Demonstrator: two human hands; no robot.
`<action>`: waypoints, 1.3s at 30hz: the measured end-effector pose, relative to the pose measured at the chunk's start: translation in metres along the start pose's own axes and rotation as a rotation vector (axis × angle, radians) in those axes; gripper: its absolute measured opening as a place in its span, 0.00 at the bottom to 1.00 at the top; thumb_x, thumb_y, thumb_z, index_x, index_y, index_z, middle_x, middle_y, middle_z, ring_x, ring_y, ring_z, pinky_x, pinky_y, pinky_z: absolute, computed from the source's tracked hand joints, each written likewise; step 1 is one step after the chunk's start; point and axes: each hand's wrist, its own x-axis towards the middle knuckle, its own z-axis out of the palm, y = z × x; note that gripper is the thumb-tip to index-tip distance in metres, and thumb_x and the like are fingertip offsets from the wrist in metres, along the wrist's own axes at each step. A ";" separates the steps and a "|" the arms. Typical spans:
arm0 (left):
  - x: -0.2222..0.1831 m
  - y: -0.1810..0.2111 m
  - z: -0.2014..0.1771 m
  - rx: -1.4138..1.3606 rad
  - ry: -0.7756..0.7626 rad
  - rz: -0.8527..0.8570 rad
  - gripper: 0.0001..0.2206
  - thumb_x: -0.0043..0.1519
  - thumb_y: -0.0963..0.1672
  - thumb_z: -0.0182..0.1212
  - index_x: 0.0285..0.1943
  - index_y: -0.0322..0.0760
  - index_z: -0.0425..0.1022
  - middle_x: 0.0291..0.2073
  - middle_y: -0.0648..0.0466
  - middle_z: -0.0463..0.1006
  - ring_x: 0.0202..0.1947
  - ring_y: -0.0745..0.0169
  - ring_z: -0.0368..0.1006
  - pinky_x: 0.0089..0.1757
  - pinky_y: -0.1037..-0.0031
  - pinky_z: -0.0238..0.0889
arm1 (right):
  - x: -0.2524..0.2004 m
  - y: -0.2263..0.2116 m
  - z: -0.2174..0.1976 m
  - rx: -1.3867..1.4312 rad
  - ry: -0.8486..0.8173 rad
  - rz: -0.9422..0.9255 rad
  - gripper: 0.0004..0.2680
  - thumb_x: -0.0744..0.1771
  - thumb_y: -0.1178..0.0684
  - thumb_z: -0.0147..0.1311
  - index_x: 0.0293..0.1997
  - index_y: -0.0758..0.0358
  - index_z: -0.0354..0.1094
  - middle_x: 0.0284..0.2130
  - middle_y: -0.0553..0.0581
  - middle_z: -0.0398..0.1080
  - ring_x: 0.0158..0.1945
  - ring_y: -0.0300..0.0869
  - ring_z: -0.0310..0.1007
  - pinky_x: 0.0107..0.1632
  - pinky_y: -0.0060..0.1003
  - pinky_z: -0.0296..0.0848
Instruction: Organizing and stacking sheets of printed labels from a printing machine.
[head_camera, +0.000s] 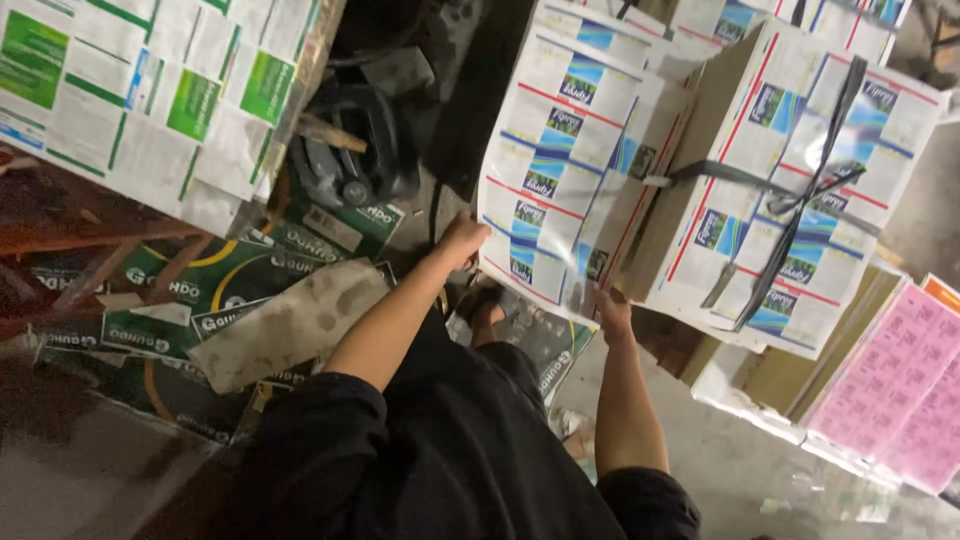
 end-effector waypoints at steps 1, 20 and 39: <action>0.010 -0.013 0.003 0.000 -0.002 -0.009 0.17 0.58 0.44 0.60 0.55 0.35 0.67 0.33 0.42 0.77 0.28 0.47 0.73 0.28 0.55 0.59 | -0.007 -0.008 0.004 -0.002 0.002 0.009 0.14 0.67 0.47 0.59 0.55 0.64 0.72 0.45 0.52 0.73 0.46 0.39 0.71 0.48 0.37 0.70; 0.054 -0.075 0.041 0.319 0.260 0.351 0.31 0.55 0.49 0.71 0.61 0.23 0.65 0.55 0.34 0.76 0.56 0.37 0.73 0.53 0.56 0.67 | -0.021 -0.040 0.032 -0.064 0.246 0.101 0.21 0.65 0.47 0.63 0.62 0.66 0.66 0.53 0.59 0.72 0.54 0.44 0.73 0.56 0.39 0.71; 0.067 -0.049 -0.014 -0.095 -0.247 0.182 0.21 0.58 0.44 0.59 0.56 0.21 0.77 0.44 0.40 0.82 0.43 0.46 0.78 0.43 0.61 0.71 | -0.022 -0.018 0.002 -0.067 0.135 0.162 0.15 0.69 0.48 0.58 0.61 0.63 0.71 0.43 0.52 0.74 0.42 0.38 0.69 0.41 0.34 0.68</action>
